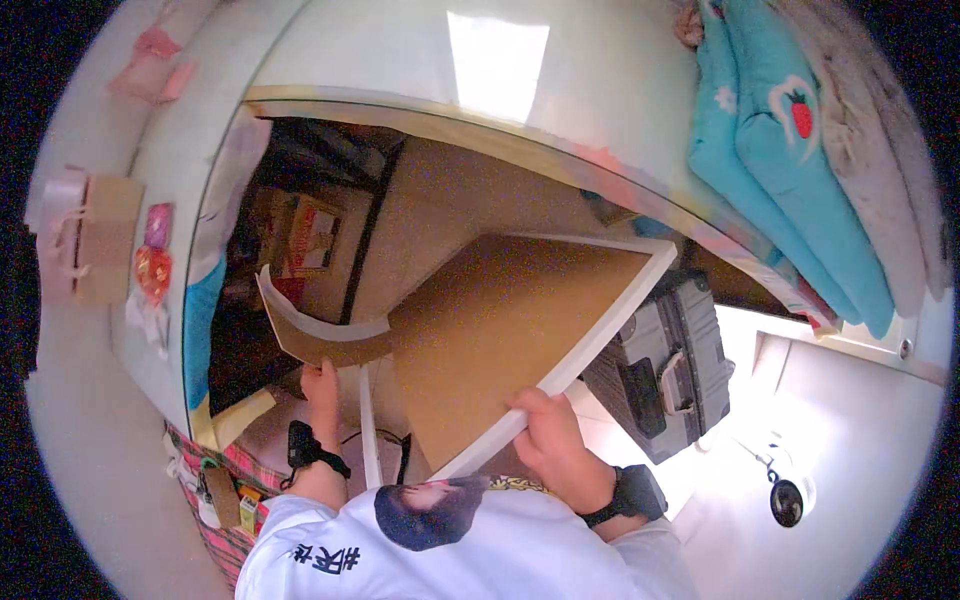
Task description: The recorder is applying adhesive strips to a board frame on a desk.
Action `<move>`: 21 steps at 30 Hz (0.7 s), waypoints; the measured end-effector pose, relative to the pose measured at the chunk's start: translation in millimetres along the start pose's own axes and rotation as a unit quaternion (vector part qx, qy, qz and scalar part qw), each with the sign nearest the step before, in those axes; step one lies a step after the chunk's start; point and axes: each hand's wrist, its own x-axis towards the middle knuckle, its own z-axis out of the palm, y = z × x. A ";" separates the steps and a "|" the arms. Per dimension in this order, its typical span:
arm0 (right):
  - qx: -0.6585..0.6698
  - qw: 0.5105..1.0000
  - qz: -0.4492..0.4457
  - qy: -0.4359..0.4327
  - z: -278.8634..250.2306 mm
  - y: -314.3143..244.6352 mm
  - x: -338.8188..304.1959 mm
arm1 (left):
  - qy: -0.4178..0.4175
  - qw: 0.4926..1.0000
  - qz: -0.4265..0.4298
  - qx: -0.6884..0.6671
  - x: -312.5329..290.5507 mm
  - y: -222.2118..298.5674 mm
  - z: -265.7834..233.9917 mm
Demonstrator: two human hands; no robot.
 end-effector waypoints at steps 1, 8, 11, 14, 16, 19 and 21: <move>0.118 0.989 0.091 0.012 -2.9 -16.0 -3.3 | 0.010 1.000 0.001 -0.007 -8.1 11.7 -9.5; 0.416 0.875 0.242 0.048 -5.5 -60.1 -45.4 | -0.039 0.996 -0.079 0.010 -64.1 41.7 -76.1; 0.491 0.823 0.283 0.032 -8.7 -69.8 -60.7 | -0.061 0.995 -0.069 0.046 -81.7 22.9 -76.0; 0.544 0.797 0.259 0.044 11.5 -85.7 -76.3 | -0.094 0.990 -0.095 0.034 -113.4 -59.0 -39.6; 0.527 0.806 0.268 0.024 18.1 -102.4 -86.3 | -0.128 0.967 -0.153 -0.159 -144.9 -151.0 -9.3; 0.517 0.807 0.272 0.086 11.0 -82.0 -99.6 | -0.317 0.804 -0.302 -0.402 -177.4 -53.3 -45.7; 0.508 0.816 0.266 0.077 21.4 -97.1 -114.0 | -0.406 0.814 -0.154 -0.384 -201.5 -116.0 -52.1</move>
